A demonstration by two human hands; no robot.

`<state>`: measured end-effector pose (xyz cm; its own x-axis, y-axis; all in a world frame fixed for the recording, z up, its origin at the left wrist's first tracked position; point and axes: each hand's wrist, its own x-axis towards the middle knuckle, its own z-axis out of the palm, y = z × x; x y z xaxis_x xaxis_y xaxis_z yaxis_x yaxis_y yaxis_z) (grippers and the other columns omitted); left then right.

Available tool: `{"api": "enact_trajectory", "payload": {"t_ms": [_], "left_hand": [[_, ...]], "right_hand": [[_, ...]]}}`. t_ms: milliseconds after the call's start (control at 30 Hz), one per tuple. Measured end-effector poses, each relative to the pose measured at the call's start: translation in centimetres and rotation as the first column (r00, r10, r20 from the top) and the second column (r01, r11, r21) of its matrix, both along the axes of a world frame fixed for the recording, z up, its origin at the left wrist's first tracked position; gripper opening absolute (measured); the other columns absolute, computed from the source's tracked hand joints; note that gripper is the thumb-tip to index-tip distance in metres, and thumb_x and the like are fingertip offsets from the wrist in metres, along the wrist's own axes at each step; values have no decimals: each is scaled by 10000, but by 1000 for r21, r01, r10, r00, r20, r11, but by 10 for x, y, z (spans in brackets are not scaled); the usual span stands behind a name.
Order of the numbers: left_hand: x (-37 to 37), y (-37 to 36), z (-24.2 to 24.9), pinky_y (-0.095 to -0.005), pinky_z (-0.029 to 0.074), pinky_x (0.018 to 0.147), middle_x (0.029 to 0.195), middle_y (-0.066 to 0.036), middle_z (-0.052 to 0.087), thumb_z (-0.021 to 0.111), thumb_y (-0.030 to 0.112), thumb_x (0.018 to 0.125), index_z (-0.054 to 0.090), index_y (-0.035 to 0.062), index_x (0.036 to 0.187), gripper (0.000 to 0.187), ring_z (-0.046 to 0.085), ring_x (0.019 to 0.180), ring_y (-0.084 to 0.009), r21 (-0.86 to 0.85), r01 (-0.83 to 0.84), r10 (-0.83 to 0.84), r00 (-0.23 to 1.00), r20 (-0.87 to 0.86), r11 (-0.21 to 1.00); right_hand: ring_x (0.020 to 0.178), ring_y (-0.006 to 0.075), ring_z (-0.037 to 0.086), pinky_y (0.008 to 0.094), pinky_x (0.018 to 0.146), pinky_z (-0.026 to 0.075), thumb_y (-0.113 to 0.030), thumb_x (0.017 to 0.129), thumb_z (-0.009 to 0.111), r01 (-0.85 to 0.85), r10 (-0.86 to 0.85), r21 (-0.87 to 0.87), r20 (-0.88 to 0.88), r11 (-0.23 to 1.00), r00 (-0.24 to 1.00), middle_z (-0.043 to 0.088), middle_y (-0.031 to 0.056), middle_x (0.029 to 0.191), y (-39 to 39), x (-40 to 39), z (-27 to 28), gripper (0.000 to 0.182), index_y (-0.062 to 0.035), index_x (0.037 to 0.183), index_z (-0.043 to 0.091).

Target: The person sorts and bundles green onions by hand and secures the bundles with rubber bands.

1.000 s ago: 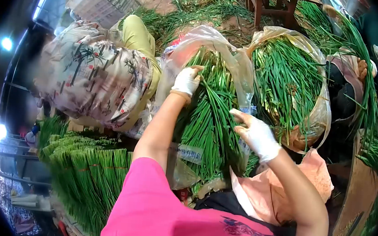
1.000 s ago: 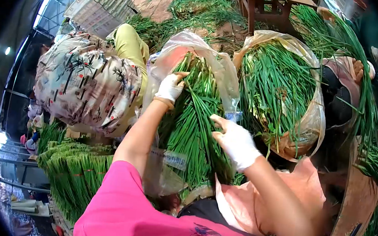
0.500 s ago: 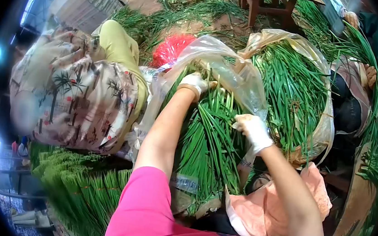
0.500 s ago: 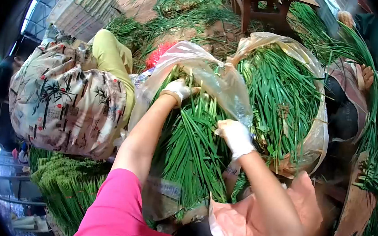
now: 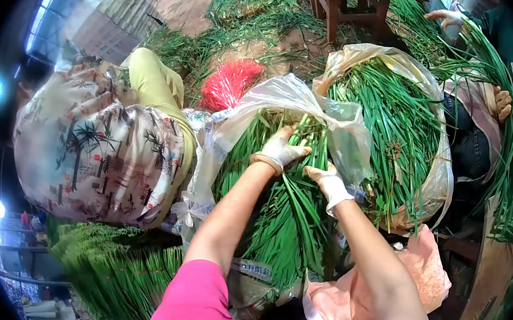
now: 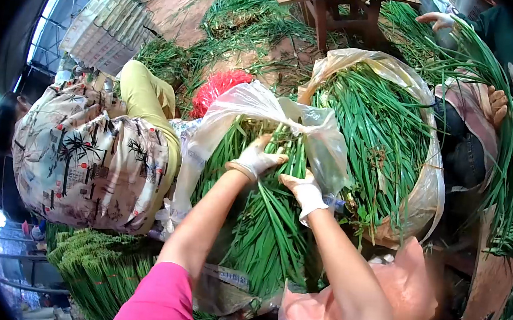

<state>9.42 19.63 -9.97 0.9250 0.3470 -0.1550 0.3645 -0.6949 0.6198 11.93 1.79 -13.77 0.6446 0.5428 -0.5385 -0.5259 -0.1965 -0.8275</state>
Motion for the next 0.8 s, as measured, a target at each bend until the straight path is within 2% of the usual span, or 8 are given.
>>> {"api": "enact_trajectory", "payload": {"t_ms": [67, 133, 333, 400, 533, 633, 733, 800], "left_hand": [[-1, -5, -15, -294, 441, 883, 1070, -138, 612, 804, 317, 632, 356, 1, 1355, 908, 573, 1002, -241, -630, -235, 243, 967, -75, 740], [-11, -9, 39, -297, 446, 874, 1158, -136, 581, 762, 140, 680, 369, 21, 1355, 790, 562, 1026, -190, -379, -273, 177, 947, -269, 884], [-87, -7, 134, -288, 469, 832, 1046, -61, 622, 738, 61, 662, 494, -5, 1235, 627, 591, 917, -144, -950, -12, 102, 995, 21, 312], [-97, 3, 135, -265, 490, 727, 972, -64, 636, 743, 81, 657, 508, -14, 1208, 606, 606, 810, -127, -929, -152, 164, 981, -100, 339], [-82, 20, 123, -206, 419, 526, 847, 1, 617, 744, 121, 685, 526, 1, 1187, 560, 541, 638, -66, -851, -180, 73, 983, -166, 493], [-79, 18, 108, -193, 388, 506, 833, 26, 613, 747, 148, 689, 518, 68, 1231, 594, 496, 597, -42, -875, -129, 81, 991, -103, 466], [-82, 12, 96, -294, 423, 898, 1202, -84, 521, 763, 219, 701, 449, 33, 1309, 709, 516, 1046, -165, -547, 57, 22, 990, 138, 835], [-84, 11, 82, -314, 299, 1042, 1426, -108, 322, 798, 149, 650, 255, 35, 1421, 950, 328, 1283, -184, -768, 80, -1, 995, 103, 636]], "right_hand": [[838, 167, 599, 287, 743, 481, -216, 683, 790, 40, -30, 80, -131, 996, 991, 645, 92, 962, 10, 0, 17, 526, 13, 1102, 569], [834, 166, 601, 286, 746, 488, -200, 672, 802, 23, 15, 113, -327, 993, 945, 647, 105, 961, 9, 1, 25, 547, 44, 1097, 559], [1012, 276, 575, 329, 881, 436, -368, 662, 760, -349, 339, 68, 131, 935, 932, 611, 182, 1081, -21, -45, 136, 657, -24, 1179, 544], [1102, 331, 502, 378, 948, 390, -409, 648, 742, -444, 593, -464, 246, 766, 766, 539, 221, 1165, -8, -36, 166, 674, -19, 1163, 553], [858, 175, 594, 284, 804, 477, -156, 655, 797, -85, 133, 330, -125, 940, 983, 630, 92, 973, 15, -34, 111, 631, 14, 1183, 497], [941, 124, 545, 279, 870, 432, -94, 729, 719, -125, 151, 289, -70, 949, 986, 598, 39, 1054, 16, -27, 96, 553, -21, 1223, 482], [937, 129, 553, 269, 860, 430, -99, 756, 697, -171, 240, 257, -265, 951, 934, 606, 30, 1070, 14, -12, 80, 498, -37, 1217, 518], [876, 131, 591, 252, 811, 463, -89, 746, 733, -150, 220, 273, -248, 950, 943, 643, 61, 995, 15, -11, 84, 425, 7, 1118, 549]]}}
